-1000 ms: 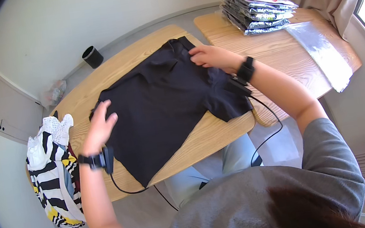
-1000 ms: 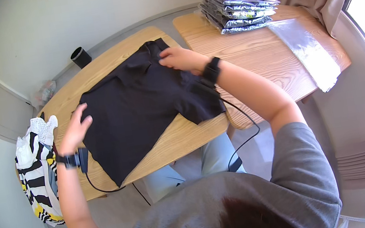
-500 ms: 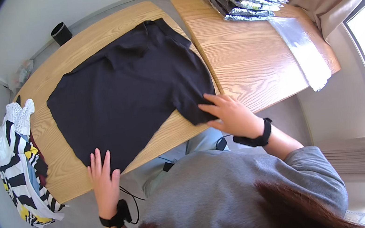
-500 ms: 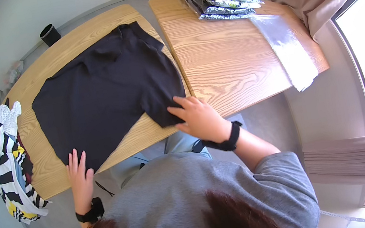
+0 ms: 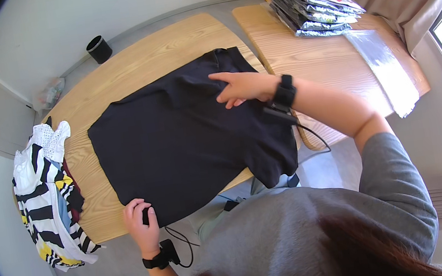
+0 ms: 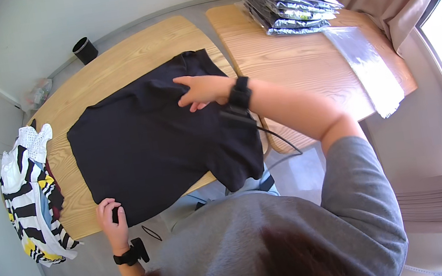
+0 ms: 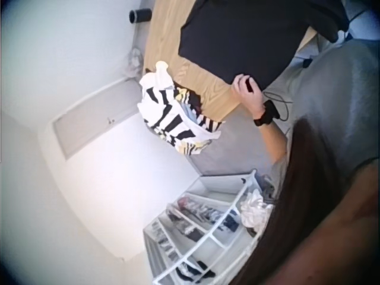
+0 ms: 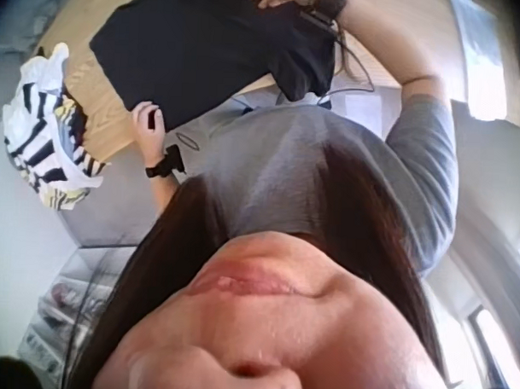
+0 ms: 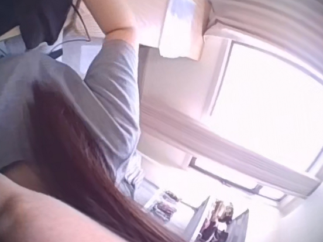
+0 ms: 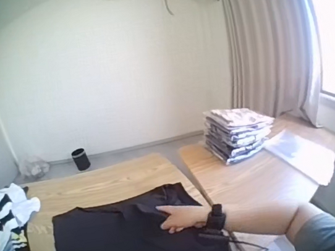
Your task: Folding clothes and putting them into plastic bags.
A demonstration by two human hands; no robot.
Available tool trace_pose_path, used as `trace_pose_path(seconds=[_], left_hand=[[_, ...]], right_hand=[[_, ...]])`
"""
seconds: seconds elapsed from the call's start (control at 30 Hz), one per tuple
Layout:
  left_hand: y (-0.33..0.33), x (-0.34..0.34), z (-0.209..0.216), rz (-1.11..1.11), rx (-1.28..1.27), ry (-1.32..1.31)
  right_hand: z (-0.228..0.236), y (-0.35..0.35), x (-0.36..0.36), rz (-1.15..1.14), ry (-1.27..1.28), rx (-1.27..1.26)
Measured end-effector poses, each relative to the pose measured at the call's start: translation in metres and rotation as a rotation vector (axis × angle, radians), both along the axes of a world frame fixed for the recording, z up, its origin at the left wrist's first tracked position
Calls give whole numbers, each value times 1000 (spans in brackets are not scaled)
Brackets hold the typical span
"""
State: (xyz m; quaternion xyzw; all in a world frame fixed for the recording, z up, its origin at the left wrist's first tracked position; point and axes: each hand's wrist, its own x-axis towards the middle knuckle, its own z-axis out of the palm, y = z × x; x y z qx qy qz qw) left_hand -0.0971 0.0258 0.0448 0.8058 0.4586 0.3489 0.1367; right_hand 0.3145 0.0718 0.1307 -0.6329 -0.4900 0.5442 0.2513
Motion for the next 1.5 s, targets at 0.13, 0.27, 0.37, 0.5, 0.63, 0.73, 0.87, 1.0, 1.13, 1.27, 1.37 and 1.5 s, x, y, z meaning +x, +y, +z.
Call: trace_pose_path(seconds=[0.13,0.27,0.37,0.5,0.63,0.73,0.87,1.0,1.13,1.27,1.37,1.5], left_hand=[[5,1,1,-12,4,-16],[3,-2,2,-11,-29,-47],[3,-4,1,-11,-33,-44],[7,-5,0,-43,-106,-82],[6,-5,-1,-37,-110,-94],[6,-4,-4,-1,-103,-92],[2,11,-1,149,-46,-23],[13,-6,-5,98,-57,191],[27,-30,-12,79,-44,235],[24,-27,-12,91,-21,254],[24,-29,-13,94,-12,278],[22,-29,-12,102,-14,278]], right_hand=[[-11,84,16,-90,336,109],[19,117,30,-489,363,557],[41,74,32,-127,276,433],[46,-16,29,88,-174,550],[26,-99,35,-181,-375,529],[-9,-144,49,-412,-475,562],[-45,-173,32,-590,-456,566],[-41,-172,22,-534,-365,495],[-27,-143,43,-399,-571,474],[-46,-82,72,-337,-678,438],[-46,-47,83,-129,-662,178],[-42,-30,93,-158,-586,4]])
